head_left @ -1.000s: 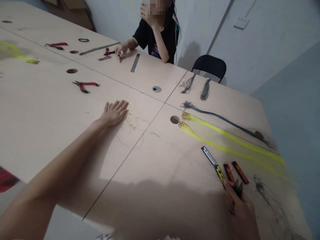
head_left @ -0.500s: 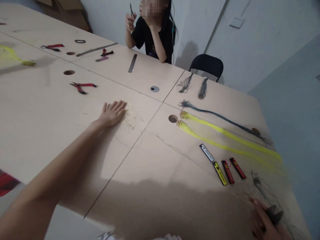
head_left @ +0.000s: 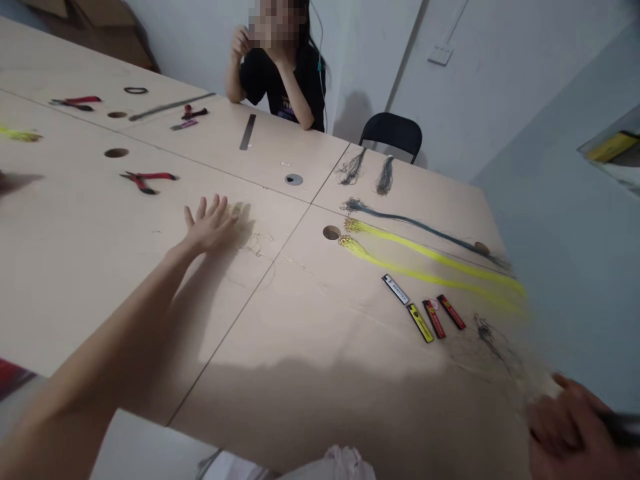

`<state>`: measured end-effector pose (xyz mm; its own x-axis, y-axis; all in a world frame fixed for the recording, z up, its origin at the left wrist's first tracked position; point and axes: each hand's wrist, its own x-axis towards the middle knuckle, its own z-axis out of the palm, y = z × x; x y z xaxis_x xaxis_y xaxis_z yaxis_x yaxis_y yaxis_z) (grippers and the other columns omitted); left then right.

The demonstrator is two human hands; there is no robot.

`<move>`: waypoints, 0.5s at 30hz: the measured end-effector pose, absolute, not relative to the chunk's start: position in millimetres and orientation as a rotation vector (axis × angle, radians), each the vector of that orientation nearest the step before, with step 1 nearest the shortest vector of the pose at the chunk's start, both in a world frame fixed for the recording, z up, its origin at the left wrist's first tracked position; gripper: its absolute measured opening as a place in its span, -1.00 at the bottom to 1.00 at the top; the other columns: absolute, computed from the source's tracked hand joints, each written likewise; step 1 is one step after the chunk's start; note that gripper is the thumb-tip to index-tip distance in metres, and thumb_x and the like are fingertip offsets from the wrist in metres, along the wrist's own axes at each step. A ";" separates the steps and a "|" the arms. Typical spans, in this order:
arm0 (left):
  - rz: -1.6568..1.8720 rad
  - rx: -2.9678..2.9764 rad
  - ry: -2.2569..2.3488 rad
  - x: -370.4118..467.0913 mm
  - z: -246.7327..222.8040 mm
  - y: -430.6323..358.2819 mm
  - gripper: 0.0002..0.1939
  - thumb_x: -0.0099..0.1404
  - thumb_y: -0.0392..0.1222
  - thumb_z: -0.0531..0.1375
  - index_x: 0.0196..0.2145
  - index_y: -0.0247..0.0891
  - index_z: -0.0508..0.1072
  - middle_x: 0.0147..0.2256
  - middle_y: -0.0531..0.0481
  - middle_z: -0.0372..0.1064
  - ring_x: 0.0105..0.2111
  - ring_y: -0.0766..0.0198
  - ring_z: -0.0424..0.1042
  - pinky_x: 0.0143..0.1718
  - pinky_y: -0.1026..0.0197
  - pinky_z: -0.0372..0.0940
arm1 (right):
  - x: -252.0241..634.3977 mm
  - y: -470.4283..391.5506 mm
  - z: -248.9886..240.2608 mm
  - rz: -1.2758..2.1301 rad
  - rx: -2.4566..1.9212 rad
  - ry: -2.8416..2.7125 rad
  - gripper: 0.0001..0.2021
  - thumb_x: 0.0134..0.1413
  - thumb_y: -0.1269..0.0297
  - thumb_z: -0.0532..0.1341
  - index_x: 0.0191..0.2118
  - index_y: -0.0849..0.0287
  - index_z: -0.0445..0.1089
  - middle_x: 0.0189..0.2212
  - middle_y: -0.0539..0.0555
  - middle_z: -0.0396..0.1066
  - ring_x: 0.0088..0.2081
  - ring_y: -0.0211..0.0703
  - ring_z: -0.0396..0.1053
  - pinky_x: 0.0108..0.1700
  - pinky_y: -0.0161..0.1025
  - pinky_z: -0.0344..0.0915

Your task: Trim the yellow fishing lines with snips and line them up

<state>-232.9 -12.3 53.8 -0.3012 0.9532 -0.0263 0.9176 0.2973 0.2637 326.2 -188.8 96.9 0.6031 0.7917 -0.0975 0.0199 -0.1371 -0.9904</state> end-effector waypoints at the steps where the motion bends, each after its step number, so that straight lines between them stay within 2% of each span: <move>1: 0.298 1.775 2.398 -222.5 56.8 -14.5 -0.24 0.43 0.17 -0.24 0.41 -0.35 -0.10 0.43 -0.24 -0.29 0.42 -0.17 -0.35 0.31 -0.37 -0.37 | 307.2 -178.4 105.2 0.807 -1.555 -0.545 -0.59 -0.44 -0.10 0.46 -0.48 0.04 0.44 -0.80 -0.18 -0.15 -0.72 -0.38 -0.26 -0.68 -0.30 -0.30; 3: 0.315 1.920 2.330 -192.2 62.0 -21.0 -0.29 0.42 0.13 -0.16 0.36 -0.36 0.07 0.41 -0.28 -0.17 0.42 -0.17 -0.27 0.34 -0.30 -0.34 | 270.7 -158.4 116.8 0.826 -1.481 -0.476 -0.54 -0.64 0.10 0.55 -0.48 0.15 0.45 -0.76 -0.19 -0.02 -0.71 -0.45 -0.20 -0.68 -0.37 -0.30; 4: 0.340 2.021 2.216 -173.2 64.1 -25.5 -0.33 0.42 0.13 -0.13 0.34 -0.29 0.15 0.39 -0.23 -0.06 0.41 -0.12 -0.20 0.34 -0.26 -0.29 | 254.5 -150.1 120.3 0.844 -1.445 -0.480 -0.54 -0.67 0.14 0.56 -0.51 0.18 0.44 -0.74 -0.18 0.04 -0.71 -0.49 -0.19 -0.69 -0.39 -0.31; 6: 0.374 2.216 1.796 -131.0 66.9 -36.5 -0.38 0.40 0.15 -0.04 0.31 -0.14 0.22 0.36 -0.11 0.07 0.38 -0.06 -0.08 0.35 -0.19 -0.21 | 228.1 -137.9 124.9 0.971 -1.399 -0.564 -0.56 -0.58 0.13 0.55 -0.49 0.22 0.46 -0.75 -0.22 -0.03 -0.72 -0.51 -0.19 -0.69 -0.42 -0.30; 8: 0.426 2.270 1.325 -88.7 67.8 -47.8 -0.38 0.37 0.13 0.07 0.32 -0.08 0.19 0.36 -0.08 0.05 0.36 -0.03 -0.01 0.33 -0.17 -0.14 | 209.6 -130.6 130.4 1.070 -1.336 -0.687 -0.60 -0.46 0.11 0.53 -0.45 0.24 0.48 -0.76 -0.24 -0.08 -0.72 -0.51 -0.20 -0.69 -0.42 -0.30; 10: 0.548 2.173 1.065 -51.8 68.0 -56.4 -0.38 0.33 0.08 0.17 0.30 -0.07 0.24 0.31 -0.10 0.17 0.29 -0.02 0.12 0.28 -0.14 -0.02 | 197.3 -125.3 138.9 1.109 -1.260 -0.808 -0.64 -0.35 0.10 0.50 -0.43 0.24 0.50 -0.76 -0.22 -0.07 -0.72 -0.51 -0.20 -0.68 -0.41 -0.31; 12: 0.660 2.002 0.923 -23.2 69.8 -61.1 -0.33 0.27 0.04 0.25 0.29 -0.09 0.26 0.25 -0.13 0.27 0.15 0.04 0.29 0.15 -0.05 0.16 | 189.0 -119.8 149.0 1.130 -1.193 -0.897 -0.69 -0.27 0.11 0.47 -0.43 0.23 0.51 -0.76 -0.22 -0.07 -0.72 -0.50 -0.20 -0.68 -0.39 -0.32; 13: 0.668 1.911 0.863 -12.4 72.0 -62.4 -0.31 0.25 0.01 0.28 0.29 -0.09 0.25 0.19 -0.14 0.34 0.01 0.10 0.39 0.03 0.02 0.25 | 186.1 -116.6 153.6 1.144 -1.167 -0.931 -0.70 -0.25 0.11 0.46 -0.43 0.22 0.51 -0.77 -0.22 -0.07 -0.72 -0.50 -0.21 -0.69 -0.39 -0.33; 15: 0.650 1.750 0.761 2.4 79.0 -63.6 -0.35 0.24 -0.02 0.29 0.26 -0.10 0.31 0.02 -0.12 0.49 -0.27 0.23 0.42 -0.24 0.15 0.27 | 182.4 -110.1 160.1 1.165 -1.137 -0.980 -0.71 -0.23 0.10 0.44 -0.43 0.21 0.51 -0.77 -0.20 -0.02 -0.72 -0.50 -0.23 -0.69 -0.38 -0.33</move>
<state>2.4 -63.6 79.0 0.6476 0.7597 0.0595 0.1781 -0.2268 0.9575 182.4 -110.1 160.1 0.1503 0.9886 0.0023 -0.1722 0.0284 -0.9846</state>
